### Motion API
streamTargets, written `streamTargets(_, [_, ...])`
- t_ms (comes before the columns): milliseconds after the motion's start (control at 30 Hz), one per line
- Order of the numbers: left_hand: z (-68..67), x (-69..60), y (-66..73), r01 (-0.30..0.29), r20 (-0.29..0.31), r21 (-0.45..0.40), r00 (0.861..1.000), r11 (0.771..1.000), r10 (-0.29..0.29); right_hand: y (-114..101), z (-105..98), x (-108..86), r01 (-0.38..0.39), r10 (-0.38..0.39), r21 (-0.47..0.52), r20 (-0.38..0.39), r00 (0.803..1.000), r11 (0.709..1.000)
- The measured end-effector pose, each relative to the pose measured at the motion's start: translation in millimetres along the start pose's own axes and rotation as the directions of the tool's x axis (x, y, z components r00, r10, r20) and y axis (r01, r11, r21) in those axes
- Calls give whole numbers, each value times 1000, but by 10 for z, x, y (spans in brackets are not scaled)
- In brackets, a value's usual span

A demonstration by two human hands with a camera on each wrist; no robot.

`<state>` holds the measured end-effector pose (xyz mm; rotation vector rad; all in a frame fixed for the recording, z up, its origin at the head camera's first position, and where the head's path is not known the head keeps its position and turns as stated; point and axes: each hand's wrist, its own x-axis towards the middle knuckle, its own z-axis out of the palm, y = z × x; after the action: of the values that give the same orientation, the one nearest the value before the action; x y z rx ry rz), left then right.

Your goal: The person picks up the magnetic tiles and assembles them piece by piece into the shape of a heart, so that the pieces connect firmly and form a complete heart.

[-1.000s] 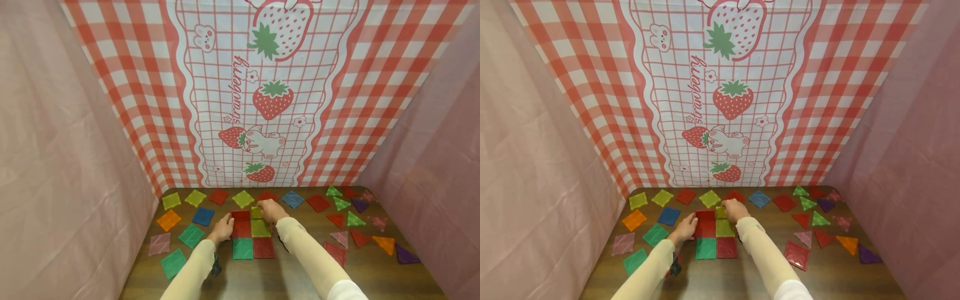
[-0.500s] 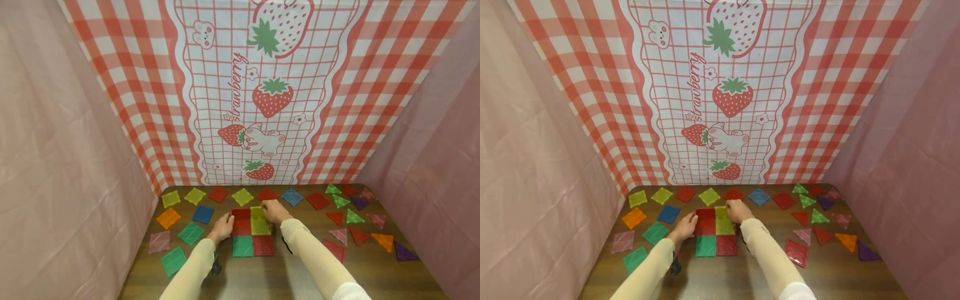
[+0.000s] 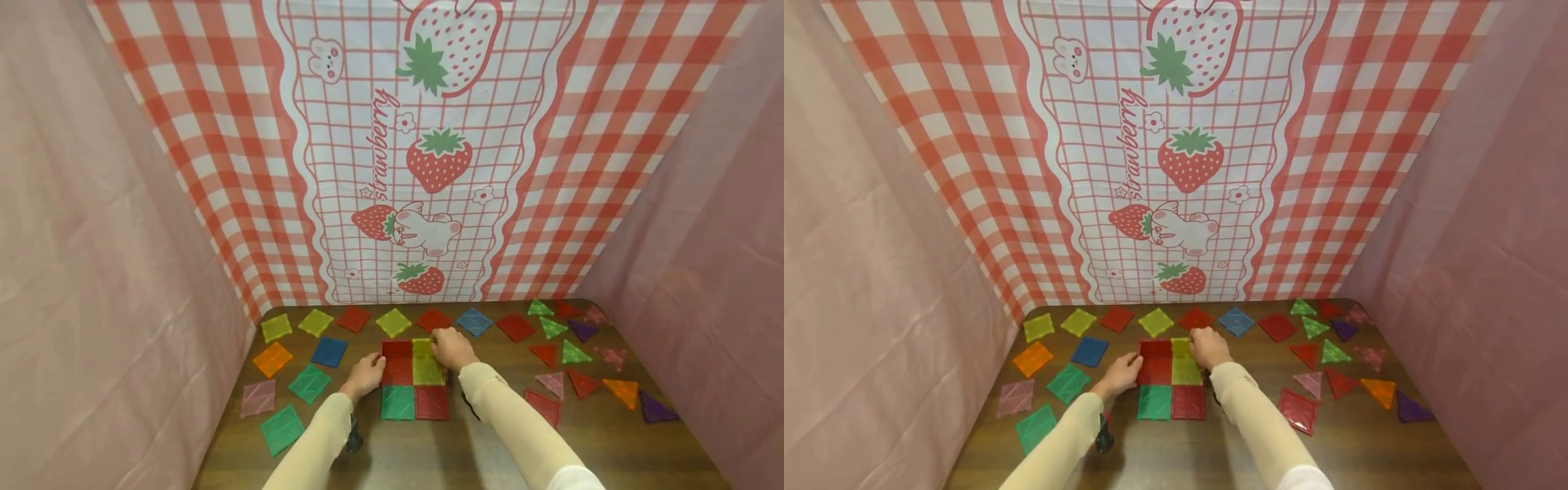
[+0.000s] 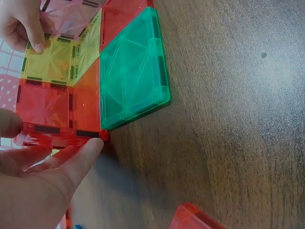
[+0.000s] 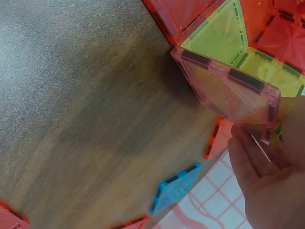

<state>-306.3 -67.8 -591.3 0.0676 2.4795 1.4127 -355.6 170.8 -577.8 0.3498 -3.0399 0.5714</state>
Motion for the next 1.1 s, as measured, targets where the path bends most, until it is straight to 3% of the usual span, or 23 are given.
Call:
streamTargets(533, [54, -54, -43, -64, -36, 57, 997, 996, 66, 20, -32, 10, -9, 11, -52, 32, 999, 999])
streamTargets(800, [132, 23, -31, -95, -71, 71, 992, 993, 100, 88, -44, -16, -26, 26, -49, 8, 1000, 998])
streamTargets(1100, [295, 121, 81, -119, -127, 61, 984, 991, 126, 198, -139, -83, -122, 123, 26, -16, 992, 992])
